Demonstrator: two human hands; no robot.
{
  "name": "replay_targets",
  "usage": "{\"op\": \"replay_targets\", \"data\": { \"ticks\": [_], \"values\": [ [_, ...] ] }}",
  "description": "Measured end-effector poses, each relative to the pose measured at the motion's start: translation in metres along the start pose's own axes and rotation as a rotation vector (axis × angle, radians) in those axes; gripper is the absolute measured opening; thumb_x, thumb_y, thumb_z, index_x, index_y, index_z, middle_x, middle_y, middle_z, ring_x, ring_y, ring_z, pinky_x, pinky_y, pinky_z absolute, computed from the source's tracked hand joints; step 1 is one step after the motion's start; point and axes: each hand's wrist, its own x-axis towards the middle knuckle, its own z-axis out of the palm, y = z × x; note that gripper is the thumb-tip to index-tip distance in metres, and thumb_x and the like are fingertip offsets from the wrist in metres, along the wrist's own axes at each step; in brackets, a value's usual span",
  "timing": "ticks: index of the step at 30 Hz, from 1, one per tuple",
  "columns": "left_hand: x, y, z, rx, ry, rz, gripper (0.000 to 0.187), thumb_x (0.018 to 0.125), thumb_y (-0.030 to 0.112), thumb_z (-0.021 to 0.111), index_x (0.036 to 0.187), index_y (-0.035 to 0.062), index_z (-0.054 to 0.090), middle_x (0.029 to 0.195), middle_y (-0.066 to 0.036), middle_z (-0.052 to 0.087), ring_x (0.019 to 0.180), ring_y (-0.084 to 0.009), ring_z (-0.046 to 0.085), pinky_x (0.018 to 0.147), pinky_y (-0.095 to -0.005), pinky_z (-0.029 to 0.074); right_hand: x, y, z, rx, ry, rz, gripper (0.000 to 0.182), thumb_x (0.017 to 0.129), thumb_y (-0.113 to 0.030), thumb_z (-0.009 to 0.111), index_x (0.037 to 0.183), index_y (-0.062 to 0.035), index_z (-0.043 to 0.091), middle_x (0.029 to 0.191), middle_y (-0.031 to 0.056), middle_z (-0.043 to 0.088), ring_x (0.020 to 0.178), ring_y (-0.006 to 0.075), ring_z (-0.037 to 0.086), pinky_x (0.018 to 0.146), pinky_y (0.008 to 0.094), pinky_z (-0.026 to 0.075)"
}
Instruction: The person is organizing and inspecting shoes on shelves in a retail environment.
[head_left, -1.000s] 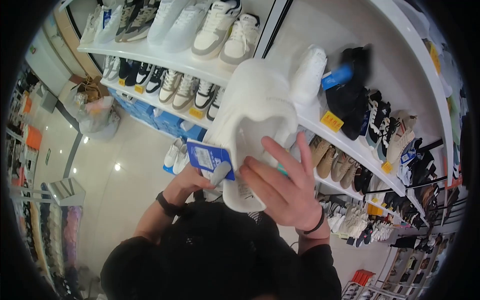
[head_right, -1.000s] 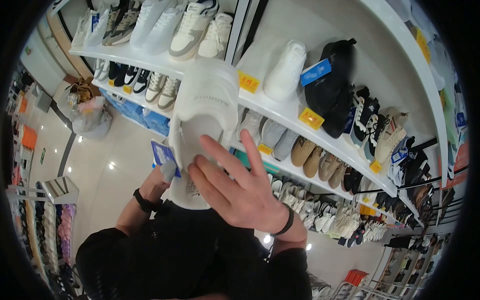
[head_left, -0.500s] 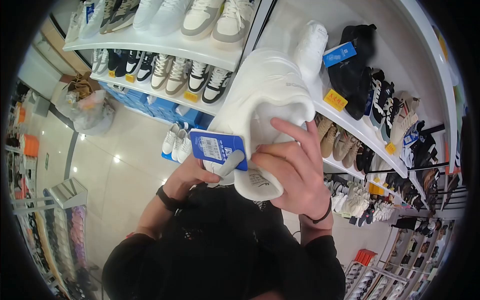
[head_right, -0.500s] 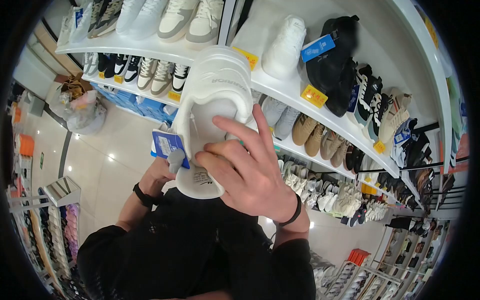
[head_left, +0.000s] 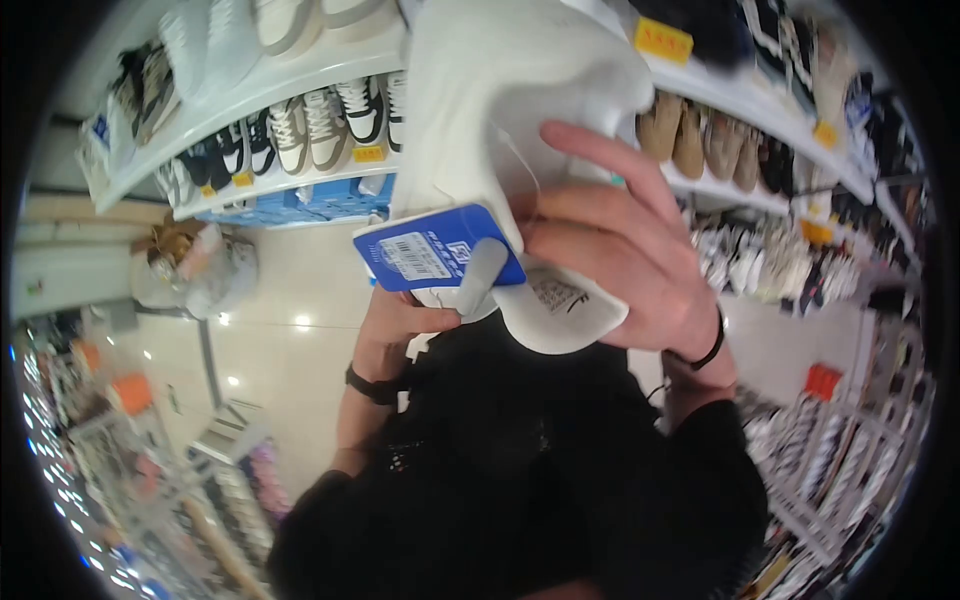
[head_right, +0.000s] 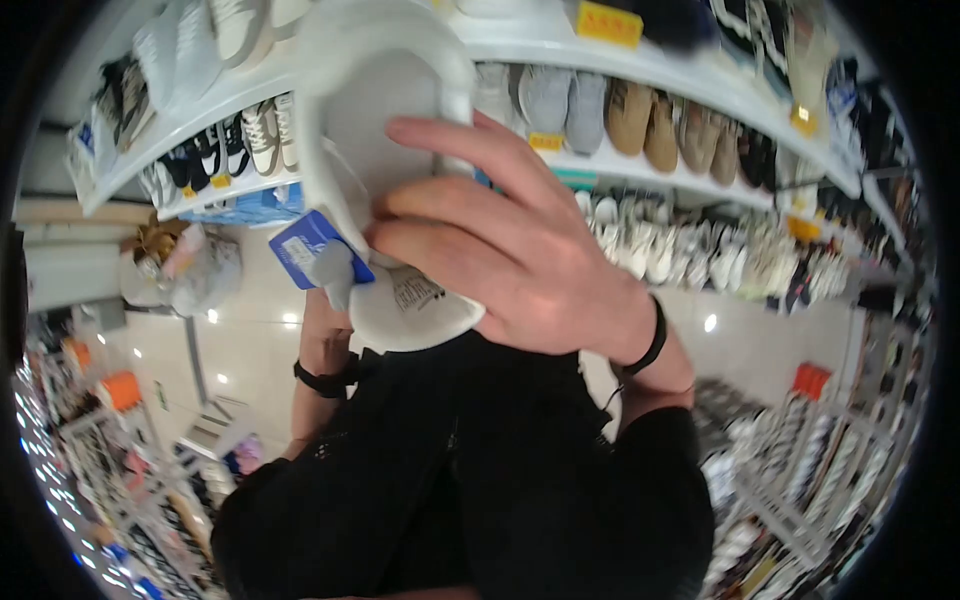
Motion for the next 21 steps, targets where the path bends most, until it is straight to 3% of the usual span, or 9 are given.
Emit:
{"op": "replay_targets", "data": {
  "ticks": [2, 7, 11, 14, 17, 21],
  "values": [
    [-0.006, 0.001, -0.006, 0.017, 0.025, -0.016, 0.089, 0.060, 0.009, 0.094, 0.138, 0.0012, 0.052, 0.125, -0.011, 0.065, 0.113, -0.0226, 0.065, 0.099, -0.0398, 0.053, -0.008, 0.007, 0.003, -0.034, 0.062, -0.017, 0.038, 0.065, -0.011, 0.084, 0.098, 0.0010, 0.070, 0.101, 0.0150, 0.069, 0.117, 0.0474, 0.061, 0.090, 0.0484, 0.054],
    [-0.015, -0.001, -0.028, 0.043, 0.089, -0.033, 0.087, 0.061, 0.012, 0.094, 0.136, -0.0009, 0.052, 0.124, -0.011, 0.065, 0.111, -0.0236, 0.065, 0.099, -0.0406, 0.054, -0.014, 0.007, 0.019, 0.011, 0.165, -0.028, 0.034, 0.066, -0.007, 0.081, 0.098, 0.0004, 0.070, 0.101, 0.0112, 0.069, 0.117, 0.0423, 0.062, 0.085, 0.0443, 0.055],
    [-0.021, -0.002, -0.047, 0.043, 0.164, -0.029, 0.086, 0.061, 0.013, 0.094, 0.135, -0.0027, 0.052, 0.123, -0.011, 0.064, 0.109, -0.0244, 0.066, 0.099, -0.0413, 0.054, -0.015, 0.007, 0.032, 0.048, 0.256, 0.019, 0.025, 0.068, -0.005, 0.075, 0.092, -0.0046, 0.069, 0.099, 0.0065, 0.066, 0.121, 0.0340, 0.059, 0.097, 0.0422, 0.050],
    [-0.012, -0.006, -0.042, -0.052, 0.166, -0.047, 0.086, 0.062, 0.014, 0.094, 0.134, -0.0039, 0.051, 0.123, -0.012, 0.064, 0.109, -0.0262, 0.066, 0.098, -0.0426, 0.055, -0.011, 0.010, 0.024, 0.023, 0.158, 0.004, 0.025, 0.071, -0.003, 0.075, 0.096, -0.0026, 0.070, 0.101, 0.0082, 0.067, 0.122, 0.0370, 0.059, 0.094, 0.0429, 0.052],
    [-0.004, -0.013, -0.020, -0.116, 0.016, -0.089, 0.089, 0.063, 0.010, 0.093, 0.139, -0.0036, 0.048, 0.131, -0.016, 0.061, 0.116, -0.0303, 0.065, 0.100, -0.0444, 0.055, -0.019, 0.003, 0.010, 0.057, 0.104, 0.043, 0.027, 0.074, -0.003, 0.078, 0.101, -0.0006, 0.072, 0.105, 0.0128, 0.069, 0.124, 0.0429, 0.058, 0.094, 0.0469, 0.052],
    [-0.002, -0.008, 0.029, -0.068, -0.073, -0.137, 0.086, 0.065, 0.010, 0.092, 0.140, 0.0003, 0.050, 0.128, -0.011, 0.065, 0.119, -0.0227, 0.063, 0.101, -0.0395, 0.052, -0.039, -0.021, -0.019, 0.009, 0.005, 0.179, 0.035, 0.070, -0.008, 0.082, 0.102, -0.0027, 0.071, 0.112, 0.0124, 0.069, 0.128, 0.0424, 0.055, 0.100, 0.0502, 0.049]
  ]
}}
